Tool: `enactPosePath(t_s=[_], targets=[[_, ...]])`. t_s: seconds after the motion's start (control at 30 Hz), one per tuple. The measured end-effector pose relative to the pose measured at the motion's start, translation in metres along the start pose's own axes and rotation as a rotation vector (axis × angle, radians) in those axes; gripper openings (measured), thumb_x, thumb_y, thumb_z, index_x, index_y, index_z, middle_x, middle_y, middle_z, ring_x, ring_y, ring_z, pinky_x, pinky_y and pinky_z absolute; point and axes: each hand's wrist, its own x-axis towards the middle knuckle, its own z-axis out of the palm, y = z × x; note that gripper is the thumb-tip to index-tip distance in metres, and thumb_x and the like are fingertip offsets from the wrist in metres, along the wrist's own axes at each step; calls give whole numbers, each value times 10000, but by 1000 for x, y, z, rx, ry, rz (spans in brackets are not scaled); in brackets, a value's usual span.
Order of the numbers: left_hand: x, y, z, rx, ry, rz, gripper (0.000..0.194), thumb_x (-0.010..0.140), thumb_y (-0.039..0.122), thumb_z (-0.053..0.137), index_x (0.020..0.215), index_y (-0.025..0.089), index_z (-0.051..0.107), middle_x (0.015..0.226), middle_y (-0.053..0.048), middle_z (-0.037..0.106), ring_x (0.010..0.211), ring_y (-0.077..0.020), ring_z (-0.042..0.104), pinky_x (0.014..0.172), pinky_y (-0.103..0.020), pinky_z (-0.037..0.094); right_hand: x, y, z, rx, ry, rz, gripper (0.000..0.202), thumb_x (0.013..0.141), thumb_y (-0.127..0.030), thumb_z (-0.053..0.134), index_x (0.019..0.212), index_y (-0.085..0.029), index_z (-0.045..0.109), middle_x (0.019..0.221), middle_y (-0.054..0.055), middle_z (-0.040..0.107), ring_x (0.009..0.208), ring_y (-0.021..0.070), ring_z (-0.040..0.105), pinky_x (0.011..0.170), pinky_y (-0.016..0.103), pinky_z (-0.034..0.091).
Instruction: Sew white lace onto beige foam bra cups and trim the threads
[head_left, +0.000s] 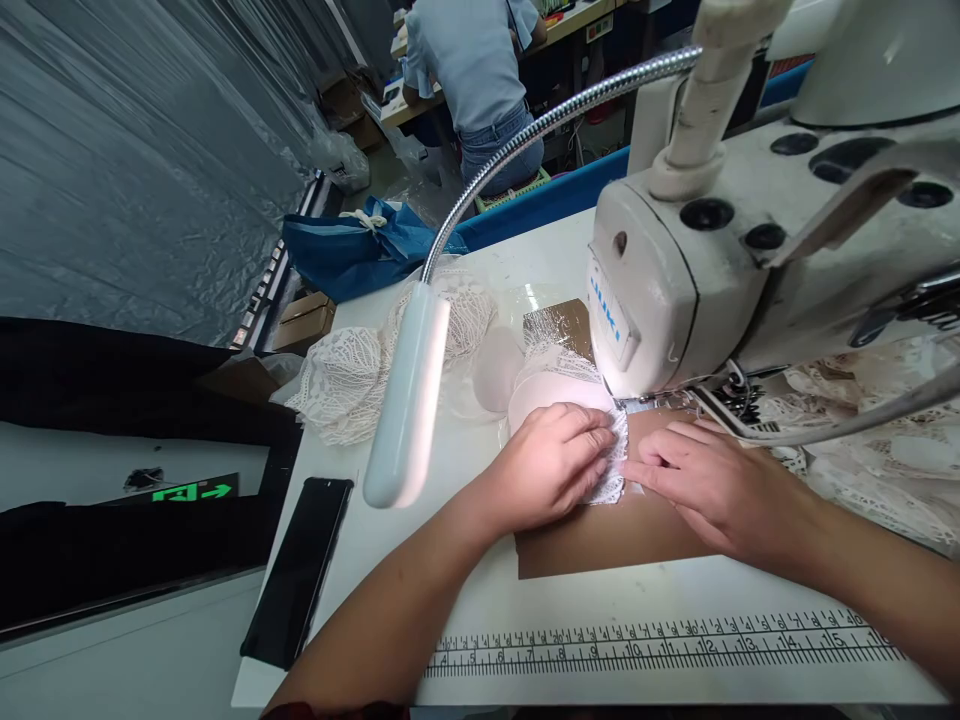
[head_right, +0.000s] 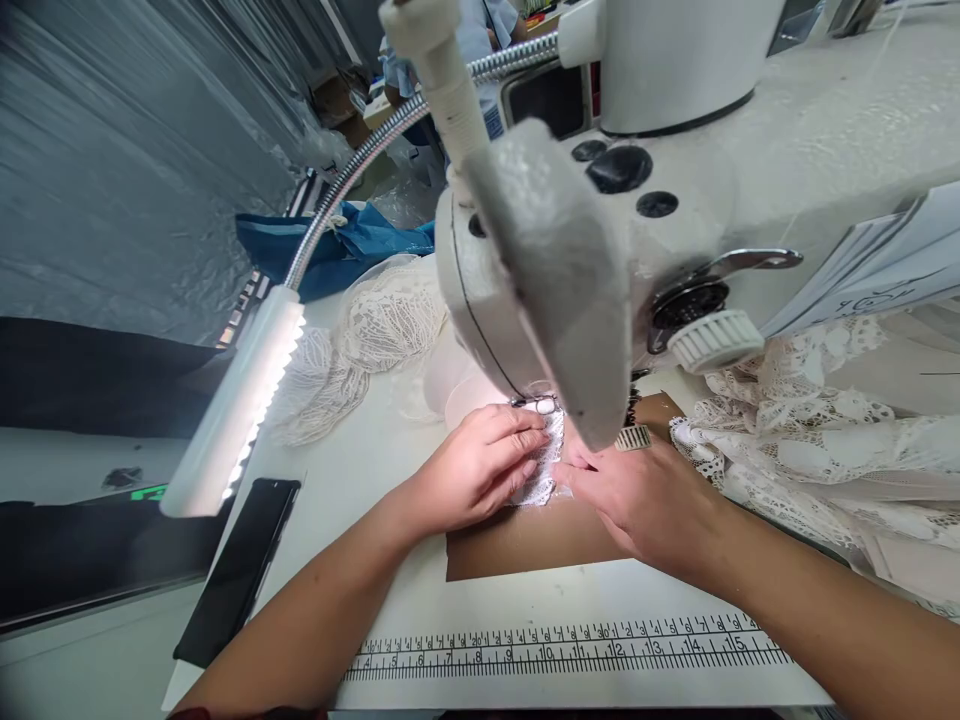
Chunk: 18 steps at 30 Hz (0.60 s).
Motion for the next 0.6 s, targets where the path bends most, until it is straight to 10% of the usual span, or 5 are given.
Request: enactPosePath(t_s=[0.3, 0.6], targets=[[0, 4, 7, 212, -56, 56, 390, 993, 358, 438, 1260, 130, 609, 1367, -130, 590, 1159, -274, 549, 954, -439, 456, -6, 6, 17, -197, 253, 109, 407, 877, -108, 437, 1219, -220, 627, 991, 54, 723, 787, 183, 642, 705, 320, 448], [4, -3, -3, 184, -102, 77, 396, 985, 283, 419, 1284, 80, 583, 1380, -146, 581, 1145, -277, 562, 941, -437, 500, 2, -1, 13, -385, 163, 72, 436, 791, -28, 448, 1153, -164, 649, 993, 88, 717, 893, 213, 636, 673, 330, 420]])
